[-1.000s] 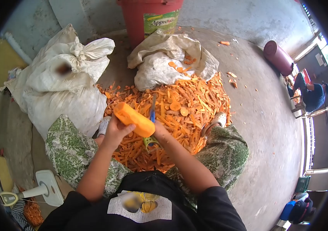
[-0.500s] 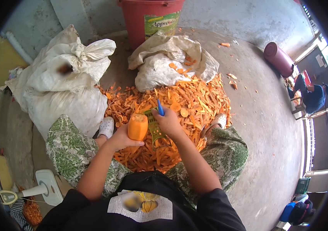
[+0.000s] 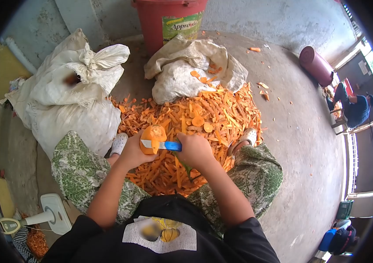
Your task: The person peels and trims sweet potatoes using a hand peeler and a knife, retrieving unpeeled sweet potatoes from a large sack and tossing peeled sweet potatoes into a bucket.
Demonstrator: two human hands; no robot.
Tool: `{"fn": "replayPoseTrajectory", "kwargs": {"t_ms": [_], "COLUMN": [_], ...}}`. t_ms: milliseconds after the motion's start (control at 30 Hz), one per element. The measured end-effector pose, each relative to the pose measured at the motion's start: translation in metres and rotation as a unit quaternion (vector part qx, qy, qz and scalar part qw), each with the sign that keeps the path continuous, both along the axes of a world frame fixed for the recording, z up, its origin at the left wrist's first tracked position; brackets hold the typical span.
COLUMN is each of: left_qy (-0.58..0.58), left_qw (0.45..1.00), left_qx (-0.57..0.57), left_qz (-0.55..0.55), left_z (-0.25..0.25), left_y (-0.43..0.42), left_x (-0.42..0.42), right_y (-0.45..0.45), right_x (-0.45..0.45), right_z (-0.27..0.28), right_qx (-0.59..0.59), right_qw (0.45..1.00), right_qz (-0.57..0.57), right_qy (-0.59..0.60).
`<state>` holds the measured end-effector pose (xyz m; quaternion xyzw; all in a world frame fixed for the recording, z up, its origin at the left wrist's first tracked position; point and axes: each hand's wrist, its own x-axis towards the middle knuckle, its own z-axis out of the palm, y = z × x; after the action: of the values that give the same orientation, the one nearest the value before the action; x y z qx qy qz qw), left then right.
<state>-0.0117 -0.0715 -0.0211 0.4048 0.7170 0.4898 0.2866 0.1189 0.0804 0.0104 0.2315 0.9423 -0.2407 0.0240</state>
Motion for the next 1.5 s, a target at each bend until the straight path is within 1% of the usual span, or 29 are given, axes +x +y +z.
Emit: {"fn": "replayPoseTrajectory", "kwargs": {"t_ms": [67, 200, 267, 300, 367, 400, 467, 500, 567, 700, 767, 800, 867, 900, 1000, 1033, 1067, 1100, 1167, 1200, 1233, 1300, 1333, 1367, 1400, 1433, 1467, 1500], "left_qy": [0.005, 0.004, 0.025, 0.025, 0.103, 0.102, -0.007, -0.007, -0.071, -0.033, 0.042, 0.041, 0.022, 0.022, 0.008, 0.056, 0.105, 0.107, 0.061, 0.072, 0.070, 0.116, 0.116, 0.173, 0.230, 0.233, 0.259, 0.280], "left_qw": [1.000, 1.000, 1.000, 1.000, 0.994, 0.994, 0.997, 0.997, 0.993, 0.996, 0.998, 0.998, 0.999, 0.999, 0.999, 0.998, 0.994, 0.993, 0.994, 0.994, 0.994, 0.993, 0.993, 0.983, 0.966, 0.966, 0.939, 0.898], "left_qx": [-0.007, 0.008, 0.005, 0.005, -0.018, -0.018, -0.011, -0.011, 0.039, 0.013, -0.031, -0.031, 0.033, 0.032, 0.031, 0.030, 0.028, 0.027, 0.093, 0.080, 0.081, -0.012, -0.011, -0.061, -0.112, -0.112, -0.178, -0.241], "left_qz": [-0.004, -0.014, -0.010, -0.011, 0.025, 0.024, -0.077, -0.075, -0.084, -0.076, -0.025, -0.025, -0.017, -0.016, -0.003, -0.014, -0.025, -0.030, -0.014, 0.003, 0.001, 0.009, 0.010, -0.011, -0.032, -0.031, -0.137, -0.239], "left_z": [0.001, 0.004, 0.004, 0.004, 0.002, 0.002, 0.001, -0.002, -0.008, -0.002, 0.002, -0.001, -0.009, -0.011, -0.013, -0.010, -0.005, 0.002, 0.019, 0.022, 0.023, 0.023, 0.025, 0.027, 0.029, 0.026, 0.019, 0.015], "left_y": [-0.001, -0.002, -0.002, -0.002, -0.002, -0.004, -0.008, -0.008, -0.008, -0.007, -0.008, -0.008, -0.008, -0.008, -0.010, -0.012, -0.013, -0.013, -0.013, -0.015, -0.017, -0.018, -0.018, -0.017, -0.017, -0.018, -0.019, -0.019], "left_x": [0.004, 0.004, 0.004, 0.004, 0.006, 0.005, 0.000, 0.001, 0.004, 0.003, 0.003, 0.004, 0.004, 0.004, 0.007, 0.007, 0.007, 0.011, 0.021, 0.018, 0.014, 0.009, 0.010, 0.011, 0.011, 0.008, 0.003, 0.001], "right_y": [0.001, 0.004, 0.005, 0.007, 0.010, 0.012, 0.017, 0.022, 0.030, 0.031, 0.033, 0.032, 0.029, 0.028, 0.030, 0.033, 0.036, 0.045, 0.066, 0.059, 0.054, 0.046, 0.041, 0.041, 0.039, 0.037, 0.038, 0.041], "right_x": [0.002, 0.001, -0.002, -0.004, -0.006, -0.006, -0.008, -0.009, -0.011, -0.012, -0.015, -0.016, -0.019, -0.021, -0.020, -0.021, -0.022, -0.020, -0.012, -0.010, -0.009, -0.007, 0.001, 0.007, 0.012, 0.017, 0.024, 0.033], "right_z": [-0.006, -0.018, -0.014, -0.015, -0.021, -0.024, -0.030, -0.032, -0.037, -0.048, -0.057, -0.057, -0.056, -0.056, -0.056, -0.057, -0.059, -0.069, -0.094, -0.089, -0.083, -0.065, -0.056, -0.042, -0.015, 0.008, 0.025, 0.034], "right_qx": [0.012, -0.001, 0.003, 0.003, -0.012, -0.012, -0.045, -0.045, -0.108, -0.136, -0.129, -0.129, -0.121, -0.122, -0.118, -0.152, -0.185, -0.187, -0.100, -0.067, -0.066, -0.069, -0.043, -0.043, -0.052, -0.061, -0.053, -0.044], "right_qw": [1.000, 1.000, 0.999, 0.999, 0.999, 0.999, 0.998, 0.998, 0.994, 0.989, 0.991, 0.991, 0.992, 0.992, 0.993, 0.982, 0.956, 0.955, 0.952, 0.967, 0.966, 0.957, 0.963, 0.963, 0.962, 0.960, 0.969, 0.975], "right_qz": [-0.020, -0.023, -0.015, -0.016, -0.027, -0.028, -0.023, -0.022, 0.014, 0.027, 0.025, 0.026, 0.007, 0.008, 0.009, -0.090, -0.187, -0.191, -0.168, -0.173, -0.175, -0.141, -0.128, -0.128, -0.126, -0.124, -0.140, -0.155], "right_qy": [-0.007, -0.005, -0.047, -0.047, -0.029, -0.030, 0.025, 0.025, 0.021, 0.050, 0.025, 0.025, 0.025, 0.025, -0.008, -0.070, -0.130, -0.128, -0.238, -0.177, -0.178, -0.244, -0.235, -0.233, -0.238, -0.244, -0.197, -0.150]}}
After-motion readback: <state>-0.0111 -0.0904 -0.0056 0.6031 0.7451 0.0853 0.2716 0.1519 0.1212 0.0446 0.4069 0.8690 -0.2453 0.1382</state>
